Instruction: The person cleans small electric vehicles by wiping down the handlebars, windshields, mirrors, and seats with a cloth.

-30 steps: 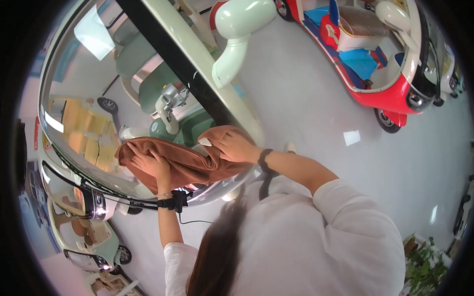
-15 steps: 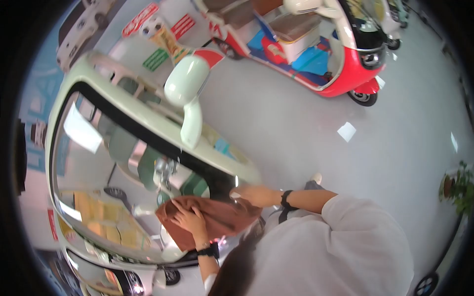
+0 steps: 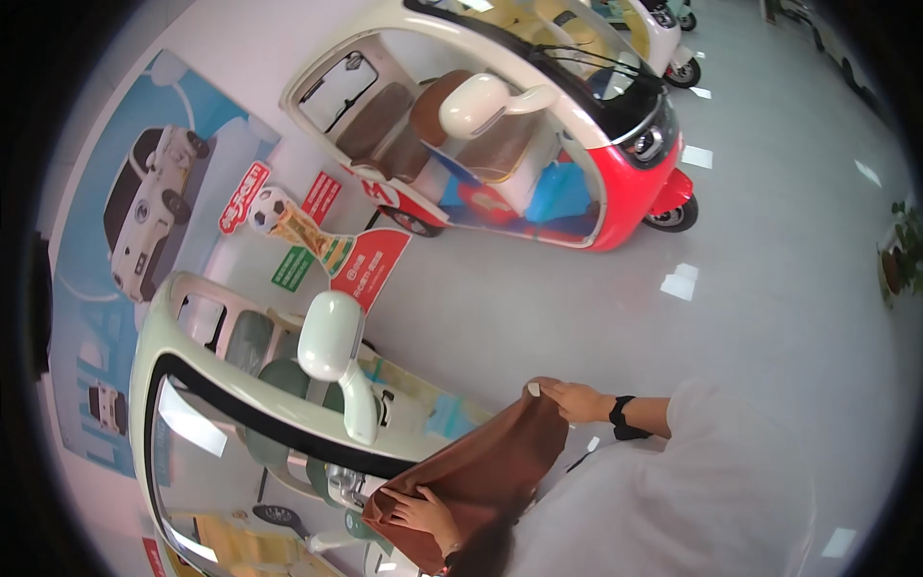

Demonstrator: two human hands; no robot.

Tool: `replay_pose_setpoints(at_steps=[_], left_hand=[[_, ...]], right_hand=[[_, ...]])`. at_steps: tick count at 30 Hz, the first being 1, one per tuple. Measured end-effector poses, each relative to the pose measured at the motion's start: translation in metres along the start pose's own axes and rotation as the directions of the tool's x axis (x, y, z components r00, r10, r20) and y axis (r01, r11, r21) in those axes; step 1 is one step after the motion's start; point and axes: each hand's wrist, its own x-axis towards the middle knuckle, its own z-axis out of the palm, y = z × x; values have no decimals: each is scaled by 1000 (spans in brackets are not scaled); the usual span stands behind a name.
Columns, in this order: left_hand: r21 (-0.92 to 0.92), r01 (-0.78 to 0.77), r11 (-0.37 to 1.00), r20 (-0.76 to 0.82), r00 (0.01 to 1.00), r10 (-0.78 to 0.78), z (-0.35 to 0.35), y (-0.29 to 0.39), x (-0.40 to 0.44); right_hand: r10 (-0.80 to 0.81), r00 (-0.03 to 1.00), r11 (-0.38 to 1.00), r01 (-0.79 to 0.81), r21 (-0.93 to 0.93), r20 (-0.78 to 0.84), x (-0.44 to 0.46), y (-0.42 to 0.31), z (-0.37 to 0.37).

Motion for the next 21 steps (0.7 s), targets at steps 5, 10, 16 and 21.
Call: replay_pose_setpoints(at_steps=[5,10,16,21], left_hand=[[-130,-74,989,-64,996,66,16,73,3],[-377,-221,899,-93,975,201,34,164,16],[-581,-598,553,-271,782,561,83,307,66],[-712,-545,443,-113,711,694,11,441,68]], right_hand=[[15,963,994,-43,-97,-270,-21,49,-64],[133,849,976,-202,-80,-511,-72,93,-120],[414,598,874,-471,116,-686,-159,120,-168],[597,369,747,-579,327,-712,-206,138,-197]])
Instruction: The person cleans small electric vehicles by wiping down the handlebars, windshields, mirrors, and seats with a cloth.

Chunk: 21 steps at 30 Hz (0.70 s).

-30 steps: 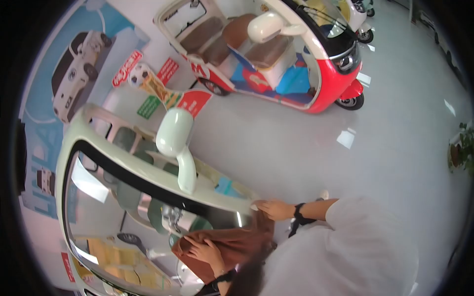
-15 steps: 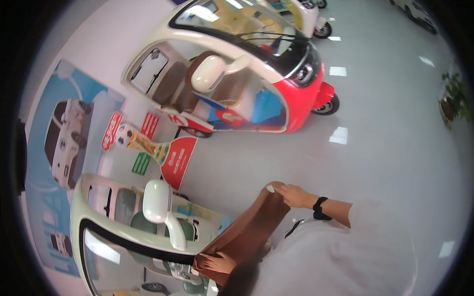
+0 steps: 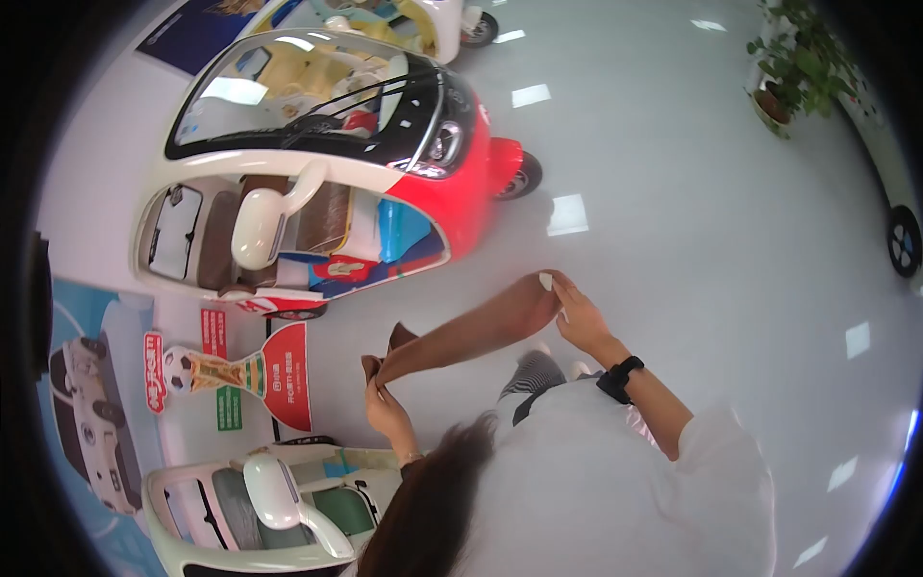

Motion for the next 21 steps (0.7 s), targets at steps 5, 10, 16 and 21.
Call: replay_pose_setpoints(at_steps=[5,10,16,21], left_hand=[[-135,456,880,422,830,-365,18,86,74],[-617,301,727,118,949,-292,153,16,130],[-795,218,567,-83,885,-457,154,82,293],[-734,-62,676,-467,769,-436,149,135,462]], right_hand=[[151,983,988,-150,23,-107,41,9,-27],[110,990,994,-111,-10,-88,117,19,-23],[-83,995,996,84,26,-56,265,4,-38],[-199,980,978,199,60,-9,385,-23,-47]])
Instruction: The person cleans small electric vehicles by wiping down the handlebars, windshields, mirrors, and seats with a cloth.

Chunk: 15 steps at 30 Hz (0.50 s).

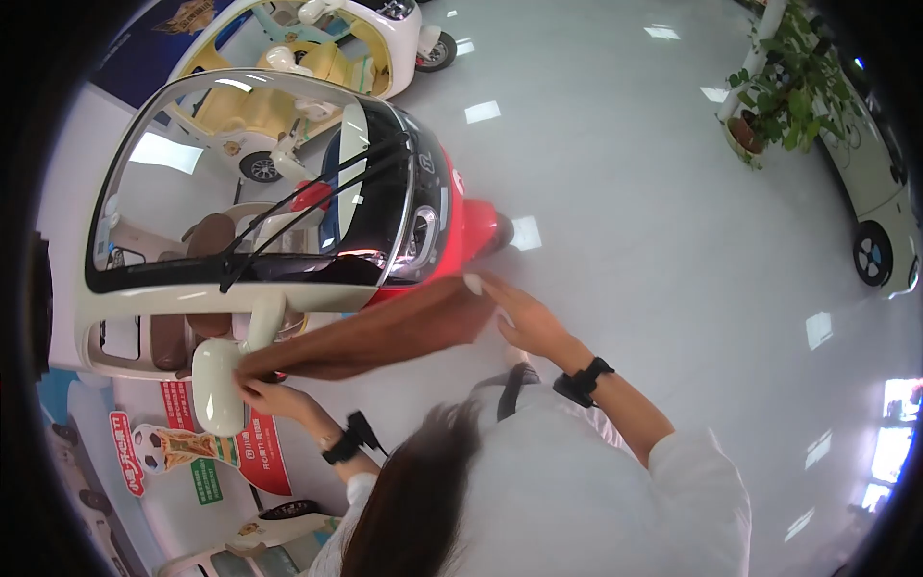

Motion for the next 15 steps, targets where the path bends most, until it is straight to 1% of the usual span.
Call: replay_pose_setpoints(at_steps=[2,3,4,5,6,7,8,11,12,14,15], left_hand=[[-156,77,985,-73,993,-90,68,74,19],[-55,-62,997,-58,997,59,88,78,30],[37,-208,978,-31,977,209,108,76,45],[-64,-173,983,-6,985,173,131,66,59],[38,-345,938,87,936,341,153,65,64],[159,-494,855,138,868,476,167,65,66],[265,-627,733,204,779,592,184,67,66],[498,-628,598,349,777,524,220,44,67],[615,-585,528,403,809,428,225,41,64],[802,-500,327,448,865,224,242,43,59],[792,-530,303,430,837,339,248,32,61]], right_hand=[[24,1000,996,-23,84,-11,36,-4,0],[10,1000,994,-8,106,-16,52,-8,-2],[-10,1000,992,14,128,-25,70,-11,-5],[-36,999,988,42,146,-41,89,-13,-9],[-39,999,986,45,158,-36,107,-13,-16],[-41,999,984,46,171,-30,123,-14,-21],[-44,999,982,48,184,-24,139,-10,-26],[-111,988,967,133,216,-110,178,14,-37],[-102,992,968,118,222,-80,186,25,-42],[-96,995,966,100,239,-27,210,52,-51],[-110,994,967,110,231,-13,221,62,-58]])
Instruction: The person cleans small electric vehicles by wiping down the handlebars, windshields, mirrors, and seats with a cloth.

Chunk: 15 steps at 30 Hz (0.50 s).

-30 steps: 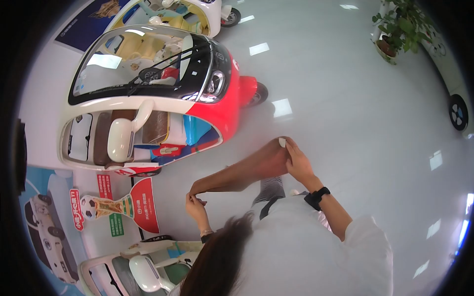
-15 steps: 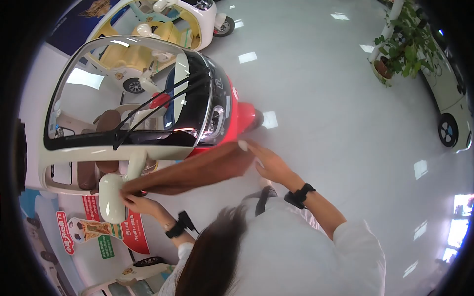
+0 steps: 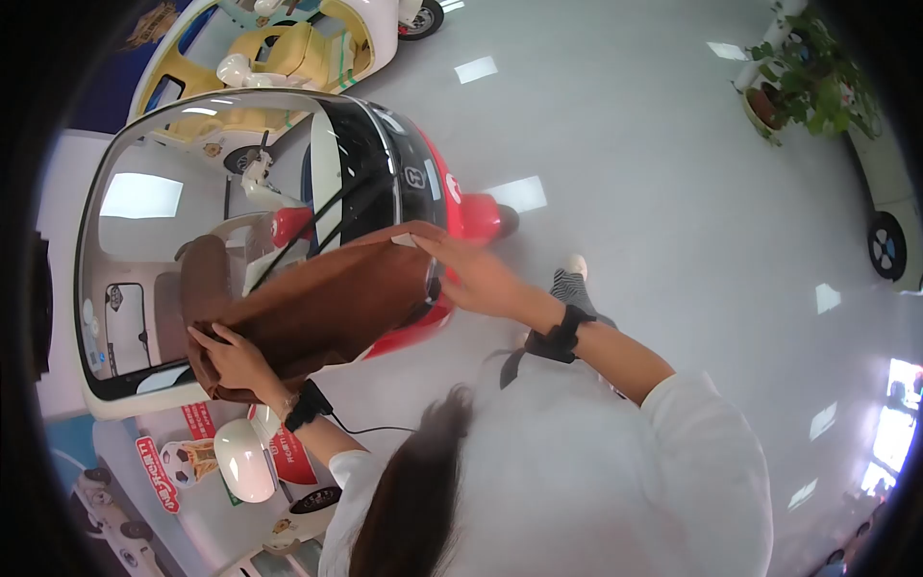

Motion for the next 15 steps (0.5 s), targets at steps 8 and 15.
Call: replay_pose_setpoints(at_steps=[8,15], left_hand=[[150,-142,978,39,990,138,43,84,-15],[193,-230,954,79,973,219,78,179,-36]], right_hand=[[-25,998,991,17,130,58,66,75,-68],[88,986,990,-103,94,143,95,118,-142]])
